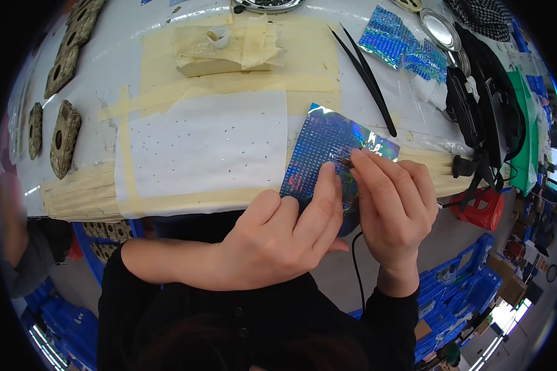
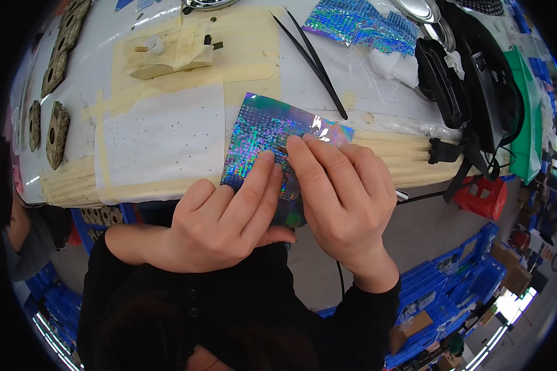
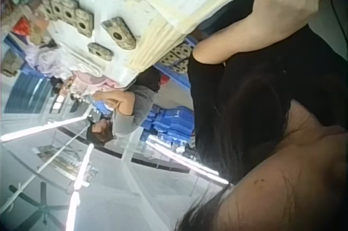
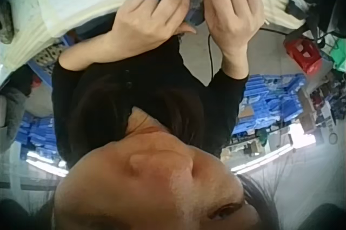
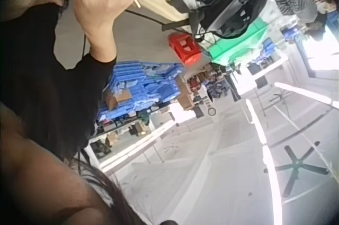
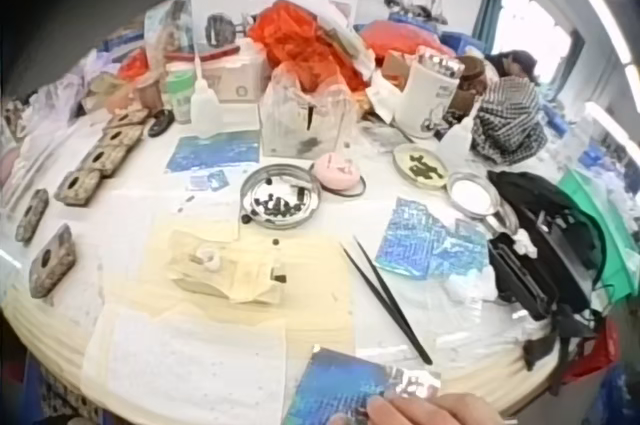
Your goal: Applying small stickers and decorative elements to toy tank models using tweezers.
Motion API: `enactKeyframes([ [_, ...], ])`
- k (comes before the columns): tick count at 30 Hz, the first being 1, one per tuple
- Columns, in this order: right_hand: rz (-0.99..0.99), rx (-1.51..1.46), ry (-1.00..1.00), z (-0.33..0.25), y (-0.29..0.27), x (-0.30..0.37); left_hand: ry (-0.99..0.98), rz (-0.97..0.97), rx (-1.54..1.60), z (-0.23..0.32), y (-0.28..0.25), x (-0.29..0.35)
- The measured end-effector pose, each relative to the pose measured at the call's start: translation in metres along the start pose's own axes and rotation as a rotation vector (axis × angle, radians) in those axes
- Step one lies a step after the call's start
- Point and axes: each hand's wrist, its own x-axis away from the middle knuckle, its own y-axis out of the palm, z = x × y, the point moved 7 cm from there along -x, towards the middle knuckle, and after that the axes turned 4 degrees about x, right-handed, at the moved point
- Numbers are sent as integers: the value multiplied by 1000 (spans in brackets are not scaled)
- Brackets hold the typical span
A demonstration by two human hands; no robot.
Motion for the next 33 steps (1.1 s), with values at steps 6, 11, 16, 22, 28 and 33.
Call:
enactKeyframes([
  [6,15,56,-61,1,2,6,-1,-7,-8,0,0,-1],
  [11,-12,44,-44,-1,1,3,-7,-23,-3,0,1,-1],
  [16,-26,46,-32,-3,0,1,-9,-31,12,0,0,-1],
  [22,-11,58,-51,-2,2,3,-10,-37,9,1,1,0],
  [28,6,97,-88,-1,3,7,-12,-36,14,1,0,-1],
  [33,6,87,-80,-1,3,6,-17,-33,19,0,0,-1],
])
